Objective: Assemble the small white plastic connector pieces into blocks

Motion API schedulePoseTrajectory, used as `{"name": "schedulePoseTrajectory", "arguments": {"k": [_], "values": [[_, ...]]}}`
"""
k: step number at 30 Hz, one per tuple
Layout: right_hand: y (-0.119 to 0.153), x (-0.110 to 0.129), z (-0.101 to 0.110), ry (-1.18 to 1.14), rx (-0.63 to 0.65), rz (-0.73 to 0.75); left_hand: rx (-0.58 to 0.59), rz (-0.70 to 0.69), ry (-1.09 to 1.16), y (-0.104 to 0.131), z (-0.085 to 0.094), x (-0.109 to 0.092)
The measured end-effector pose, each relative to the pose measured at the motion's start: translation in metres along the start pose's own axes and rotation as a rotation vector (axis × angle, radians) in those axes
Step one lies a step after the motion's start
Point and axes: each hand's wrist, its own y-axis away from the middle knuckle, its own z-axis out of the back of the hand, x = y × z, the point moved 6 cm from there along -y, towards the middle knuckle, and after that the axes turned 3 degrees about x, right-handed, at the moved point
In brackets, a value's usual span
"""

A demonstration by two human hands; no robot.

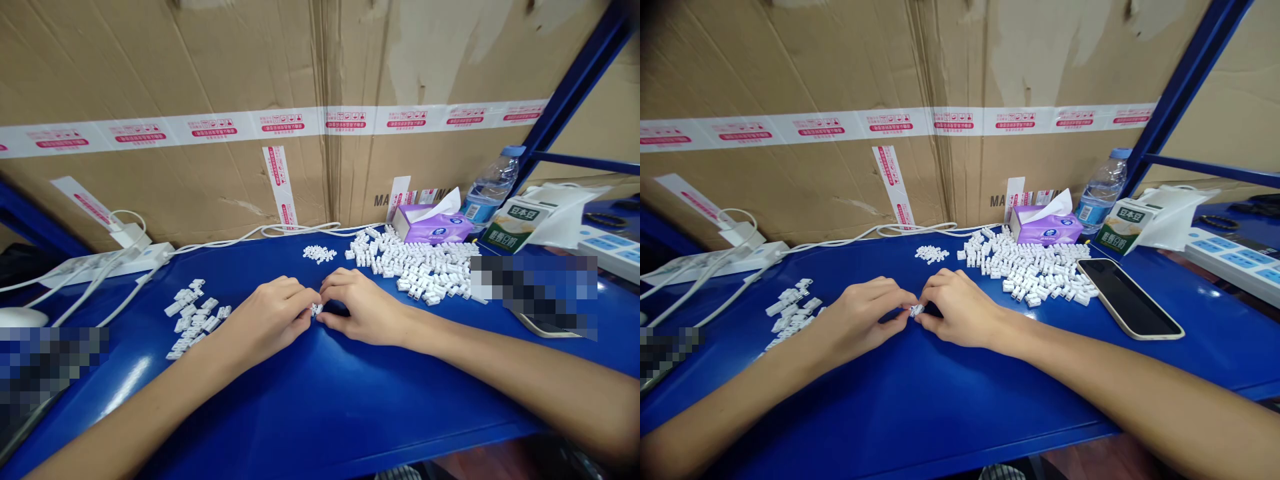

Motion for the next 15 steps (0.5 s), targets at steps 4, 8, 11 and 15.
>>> {"name": "schedulePoseTrajectory", "arguments": {"k": [4,8,11,15], "values": [[0.0004,-0.0007,0.0004,0.002,0.001,0.003,0.001,0.020,0.039,0.0008,0.0012,0.0019],[-0.0005,-0.0008,0.0001,0.005,0.000,0.004,0.032,-0.008,0.038,-0.0006,0.0037,-0.0006],[-0.0009,-0.0006,-0.0006,0.007,0.003,0.001,0.053,-0.032,0.011,-0.0018,0.0041,-0.0028],[-0.0003,-0.0001,-0.0013,0.009,0.008,0.004,0.035,-0.010,0.052,-0.0016,0.0026,-0.0015]]}}
